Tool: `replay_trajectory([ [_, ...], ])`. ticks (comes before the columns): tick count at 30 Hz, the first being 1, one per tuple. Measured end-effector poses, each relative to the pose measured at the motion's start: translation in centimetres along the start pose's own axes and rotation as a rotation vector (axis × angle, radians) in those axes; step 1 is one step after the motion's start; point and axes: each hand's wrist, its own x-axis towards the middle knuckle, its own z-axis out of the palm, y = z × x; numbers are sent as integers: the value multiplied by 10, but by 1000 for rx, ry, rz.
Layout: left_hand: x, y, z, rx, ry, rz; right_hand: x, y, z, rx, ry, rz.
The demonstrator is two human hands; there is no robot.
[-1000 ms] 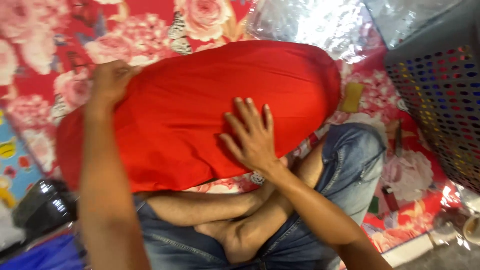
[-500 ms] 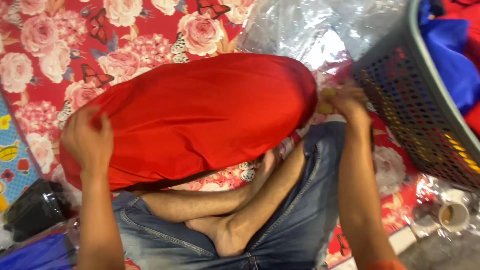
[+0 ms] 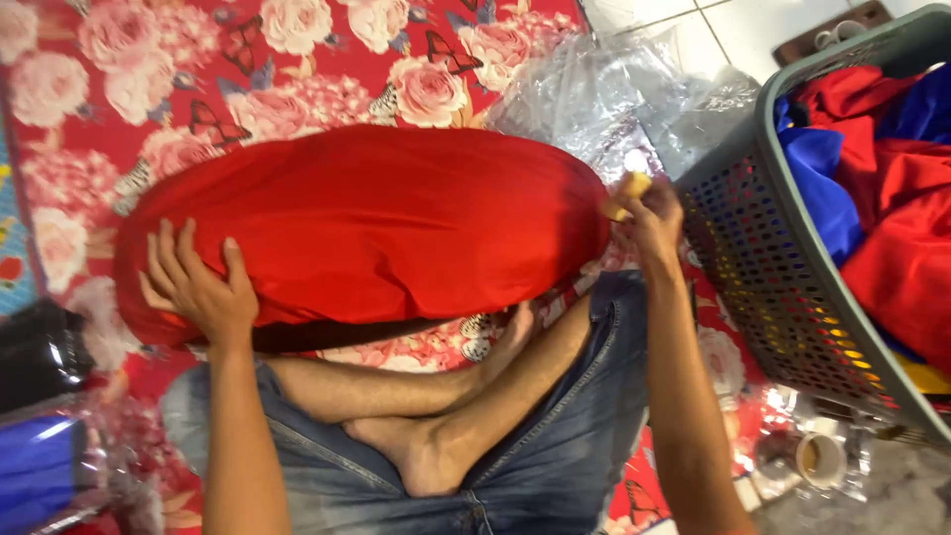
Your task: Fitting a red elastic fabric cover onto a black motorcycle seat
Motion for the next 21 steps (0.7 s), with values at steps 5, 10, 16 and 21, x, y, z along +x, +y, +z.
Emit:
replay_trajectory([
  [5, 2, 2, 1, -3, 53, 14, -28, -78, 37, 1010, -309, 372],
  [10, 1, -1, 4, 17, 78, 13, -40, -91, 76, 996, -418, 390],
  [16, 1, 1, 2, 5, 56, 21, -101, -127, 145, -82, -376, -261],
  [21, 1, 1, 1, 5, 47, 29, -93, -85, 135, -467, -221, -618],
])
